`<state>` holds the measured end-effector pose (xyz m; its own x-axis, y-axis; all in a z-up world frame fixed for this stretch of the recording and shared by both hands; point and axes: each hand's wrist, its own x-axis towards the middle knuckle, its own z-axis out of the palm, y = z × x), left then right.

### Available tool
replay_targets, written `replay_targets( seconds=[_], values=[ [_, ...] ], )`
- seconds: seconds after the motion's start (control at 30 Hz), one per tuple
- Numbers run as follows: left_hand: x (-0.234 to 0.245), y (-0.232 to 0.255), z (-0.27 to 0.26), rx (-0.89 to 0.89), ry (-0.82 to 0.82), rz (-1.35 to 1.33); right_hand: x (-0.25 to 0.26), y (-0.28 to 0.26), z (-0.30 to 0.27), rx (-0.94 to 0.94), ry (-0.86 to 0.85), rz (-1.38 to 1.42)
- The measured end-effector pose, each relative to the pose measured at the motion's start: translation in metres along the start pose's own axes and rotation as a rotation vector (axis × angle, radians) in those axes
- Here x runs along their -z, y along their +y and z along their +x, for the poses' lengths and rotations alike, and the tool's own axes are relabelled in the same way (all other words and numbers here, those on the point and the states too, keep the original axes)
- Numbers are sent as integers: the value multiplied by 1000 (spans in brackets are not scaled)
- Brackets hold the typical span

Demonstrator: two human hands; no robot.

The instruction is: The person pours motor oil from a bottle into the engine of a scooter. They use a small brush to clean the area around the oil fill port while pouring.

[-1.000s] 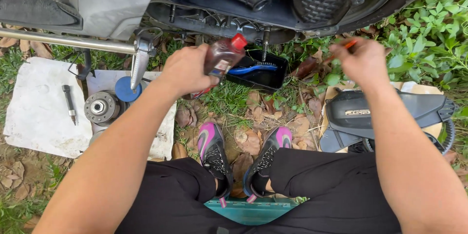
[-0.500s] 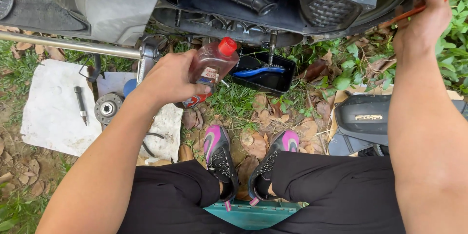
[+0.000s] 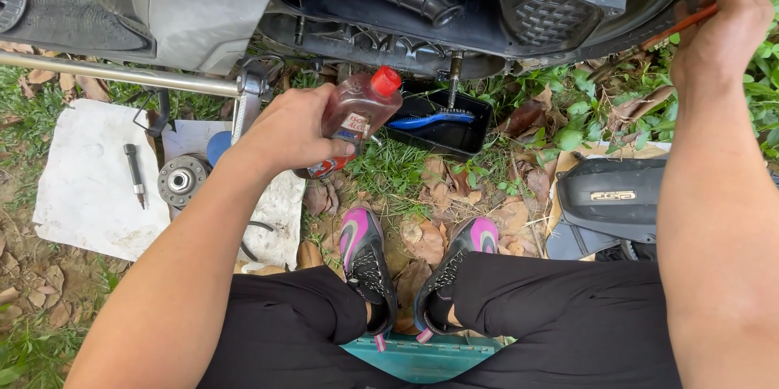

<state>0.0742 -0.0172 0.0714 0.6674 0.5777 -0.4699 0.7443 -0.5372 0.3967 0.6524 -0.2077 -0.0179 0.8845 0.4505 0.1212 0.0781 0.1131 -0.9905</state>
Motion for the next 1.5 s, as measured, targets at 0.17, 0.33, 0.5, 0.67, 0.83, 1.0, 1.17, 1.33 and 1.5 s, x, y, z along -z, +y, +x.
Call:
replay_targets(
  seconds=[0.17,0.33,0.5,0.67,0.83,1.0,1.17,1.33,1.5],
  values=[
    [-3,-3,3,-6,-11,13,26,-64,-59,198,-257,-674],
    [-13,-5,18,-6,-9,87,-36,-146,-156,-234,-426,-1086],
    [-35,-11,36,-10,101,139,-82,-117,-208,-117,-764,-822],
    [-63,-2,68,-39,188,235,-98,-63,-200,143,-748,-539],
    [-58,33,85,-68,233,315,-109,-19,-181,278,-613,-654],
    [-59,45,96,-51,264,339,-107,-24,-196,260,-629,-785],
    [-55,43,93,-75,282,338,-98,-18,-189,228,-615,-812],
    [-50,36,88,-55,303,320,-101,-18,-197,127,-633,-775],
    [-47,30,76,-59,277,306,-104,-20,-199,187,-664,-808]
  ],
)
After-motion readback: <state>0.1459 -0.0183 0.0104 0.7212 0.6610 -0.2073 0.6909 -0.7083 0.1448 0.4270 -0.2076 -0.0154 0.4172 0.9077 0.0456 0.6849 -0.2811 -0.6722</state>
